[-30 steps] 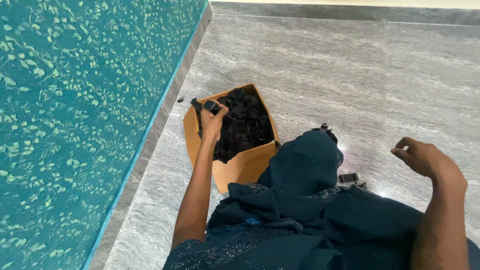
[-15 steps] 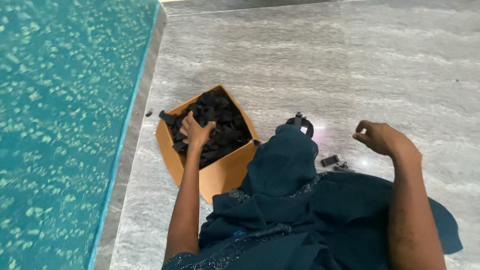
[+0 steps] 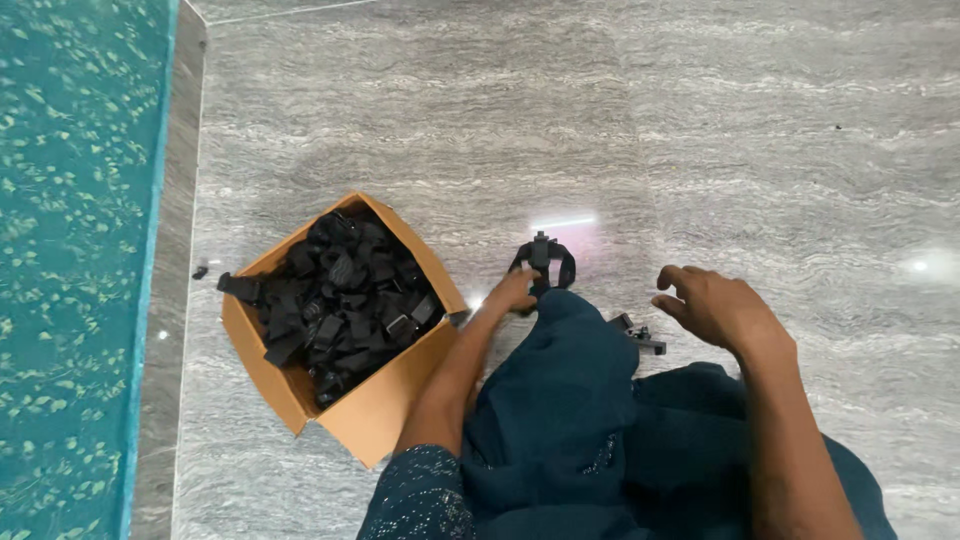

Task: The person sits on the floor and repeatedly picks up black strap components from a cardboard box. They connect the straps to plastic buckles, fold them, and place them on the floor. The person continues this process of picking, connecting, and placing the straps throughout the video.

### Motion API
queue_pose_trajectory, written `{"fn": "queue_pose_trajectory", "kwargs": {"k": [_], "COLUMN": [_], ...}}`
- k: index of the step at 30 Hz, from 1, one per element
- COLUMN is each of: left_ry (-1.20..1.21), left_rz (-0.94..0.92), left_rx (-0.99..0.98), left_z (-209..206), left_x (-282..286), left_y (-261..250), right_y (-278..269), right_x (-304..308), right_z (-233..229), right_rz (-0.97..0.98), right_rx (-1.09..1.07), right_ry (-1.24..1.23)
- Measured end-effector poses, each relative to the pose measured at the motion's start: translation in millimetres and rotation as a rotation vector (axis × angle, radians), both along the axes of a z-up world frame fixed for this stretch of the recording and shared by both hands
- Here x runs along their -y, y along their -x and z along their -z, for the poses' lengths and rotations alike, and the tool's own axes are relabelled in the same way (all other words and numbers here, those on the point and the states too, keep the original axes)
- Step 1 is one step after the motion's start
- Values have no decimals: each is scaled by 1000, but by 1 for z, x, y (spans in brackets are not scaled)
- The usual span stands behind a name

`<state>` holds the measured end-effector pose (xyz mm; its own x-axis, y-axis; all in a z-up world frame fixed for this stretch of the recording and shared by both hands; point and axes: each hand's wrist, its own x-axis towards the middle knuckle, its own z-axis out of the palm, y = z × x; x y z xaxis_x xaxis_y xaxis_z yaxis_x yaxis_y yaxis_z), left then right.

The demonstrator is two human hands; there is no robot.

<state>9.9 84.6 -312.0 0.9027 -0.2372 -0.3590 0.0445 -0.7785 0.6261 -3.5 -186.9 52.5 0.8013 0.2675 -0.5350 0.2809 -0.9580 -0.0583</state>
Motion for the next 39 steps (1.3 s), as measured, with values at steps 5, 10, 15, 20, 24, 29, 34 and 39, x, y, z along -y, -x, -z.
{"fn": "queue_pose_trajectory", "kwargs": {"k": [5,10,15,20,24,29,34,39], "left_ry": [-544,-549,-490,-429,-35,436,821,799], "left_rz": [441,424,420,344,61,-32,54,131], "left_rx": [122,110,76,137,458,390,145,134], "left_z": [26,44,54,43,23,-50,-206,-364], "left_x": [48,60,56,34,10,-9,-9,2], "left_y": [-2,0,21,48,38,-38,-67,-46], "right_y": [6,14,21,16,10,2,-11,-17], "right_x": [-3,-2,-1,1,3,4,10,10], "right_z": [-9,-24,-24,-13,0,8,20,23], "right_rz": [-44,-37,-86,-130,-118,-54,2,-45], "right_rx": [-65,-84,-74,5,29,56,74,323], "right_ry": [65,71,6,-49,-87,-103,-160,-380]}}
